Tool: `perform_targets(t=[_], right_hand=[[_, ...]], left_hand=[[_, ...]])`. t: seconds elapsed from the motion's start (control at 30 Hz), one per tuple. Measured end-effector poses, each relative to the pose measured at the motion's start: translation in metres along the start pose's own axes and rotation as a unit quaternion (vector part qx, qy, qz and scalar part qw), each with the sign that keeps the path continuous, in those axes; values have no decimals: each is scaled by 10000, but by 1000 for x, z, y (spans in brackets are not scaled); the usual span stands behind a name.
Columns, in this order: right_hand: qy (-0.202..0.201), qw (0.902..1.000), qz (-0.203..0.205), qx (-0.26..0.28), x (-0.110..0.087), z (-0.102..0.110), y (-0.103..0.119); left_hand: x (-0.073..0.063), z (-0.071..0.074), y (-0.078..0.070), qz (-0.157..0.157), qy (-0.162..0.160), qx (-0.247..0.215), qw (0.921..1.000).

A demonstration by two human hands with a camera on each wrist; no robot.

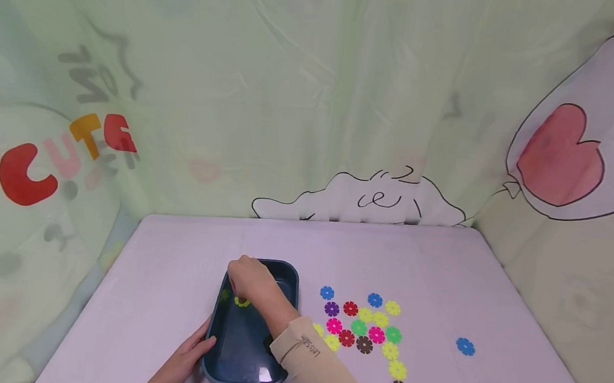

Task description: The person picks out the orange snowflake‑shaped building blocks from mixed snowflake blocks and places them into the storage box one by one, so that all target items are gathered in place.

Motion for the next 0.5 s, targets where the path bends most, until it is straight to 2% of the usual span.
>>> perform_targets(t=[0.27, 0.5], right_hand=[[304, 9978, -430, 403, 3, -18, -11], [413, 9962, -471, 604, 6, -29, -16]], left_hand=[[1, 0, 2, 22, 32, -44, 10000], [0, 0, 1, -8, 77, -59, 10000]])
Point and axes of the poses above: each hand's wrist, its own x-axis towards the middle knuckle, its own z-axis out of the back of the hand, y = z × x, the point moved 10 cm from there along x, towards the middle knuckle, and after that the axes turned 13 degrees about x, right-handed, at the moved point
